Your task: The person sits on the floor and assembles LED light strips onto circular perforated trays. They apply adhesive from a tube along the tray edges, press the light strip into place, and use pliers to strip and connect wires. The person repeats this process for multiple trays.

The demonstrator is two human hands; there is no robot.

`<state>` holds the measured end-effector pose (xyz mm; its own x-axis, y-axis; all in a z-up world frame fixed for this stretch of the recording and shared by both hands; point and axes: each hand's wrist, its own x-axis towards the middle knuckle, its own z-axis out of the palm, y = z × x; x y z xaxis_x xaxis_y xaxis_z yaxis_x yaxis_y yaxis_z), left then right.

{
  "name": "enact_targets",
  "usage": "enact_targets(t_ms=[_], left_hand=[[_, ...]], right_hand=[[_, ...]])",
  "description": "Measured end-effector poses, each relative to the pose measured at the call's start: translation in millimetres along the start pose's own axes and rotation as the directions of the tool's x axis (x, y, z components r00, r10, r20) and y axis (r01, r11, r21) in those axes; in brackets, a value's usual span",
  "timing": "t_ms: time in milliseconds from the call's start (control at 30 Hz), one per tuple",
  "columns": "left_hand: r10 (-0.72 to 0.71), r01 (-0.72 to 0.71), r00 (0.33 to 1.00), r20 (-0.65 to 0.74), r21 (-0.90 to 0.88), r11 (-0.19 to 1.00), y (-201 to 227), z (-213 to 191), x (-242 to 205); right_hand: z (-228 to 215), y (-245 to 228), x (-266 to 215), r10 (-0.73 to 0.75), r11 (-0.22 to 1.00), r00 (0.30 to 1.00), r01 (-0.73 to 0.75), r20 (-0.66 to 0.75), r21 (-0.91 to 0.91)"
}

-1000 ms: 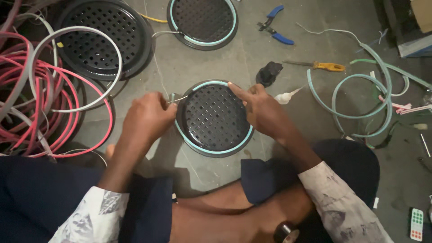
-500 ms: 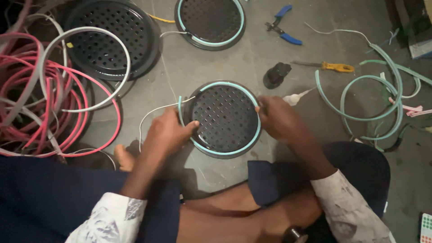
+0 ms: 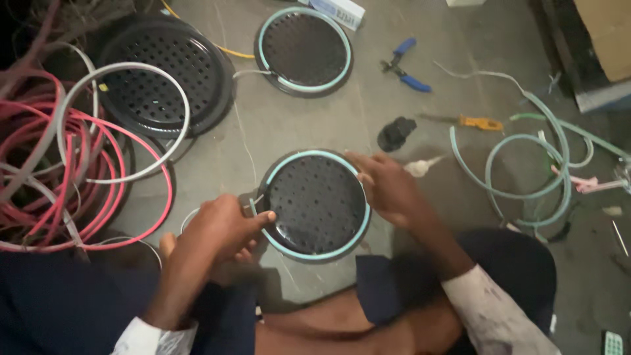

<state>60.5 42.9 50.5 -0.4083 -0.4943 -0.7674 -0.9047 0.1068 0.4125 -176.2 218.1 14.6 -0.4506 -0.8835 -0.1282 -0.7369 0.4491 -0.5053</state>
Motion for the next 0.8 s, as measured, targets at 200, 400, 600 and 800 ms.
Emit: enact_targets(t_ms=[200, 400, 600, 800], left_hand=[[0.476, -0.372, 0.714, -0.513, 0.299, 0.879, 12.2, -17.1, 15.5], [0.563, -0.513, 0.684, -0.465, 0.242, 0.824, 25.4, 1.0, 53.3], [0.539, -0.502, 0.683, -0.493, 0.219, 0.836, 20.4, 13.0, 61.4], [0.51, -0.502, 0.692, -0.511, 0.167, 0.848, 21.6, 14.1, 62.0]], right_hand=[[-5.7, -3.6, 1.0, 0.004, 0.991, 1.0, -0.002, 0.015, -0.133], [-6.3, -2.7, -0.1, 0.098, 0.989, 0.995, -0.093, 0.037, -0.114], [-2.4, 3.1, 0.5, 0.129, 0.989, 0.991, -0.131, 0.031, 0.063], [-1.7, 1.3, -1.4, 0.142, 0.987, 0.989, -0.145, 0.038, 0.073]])
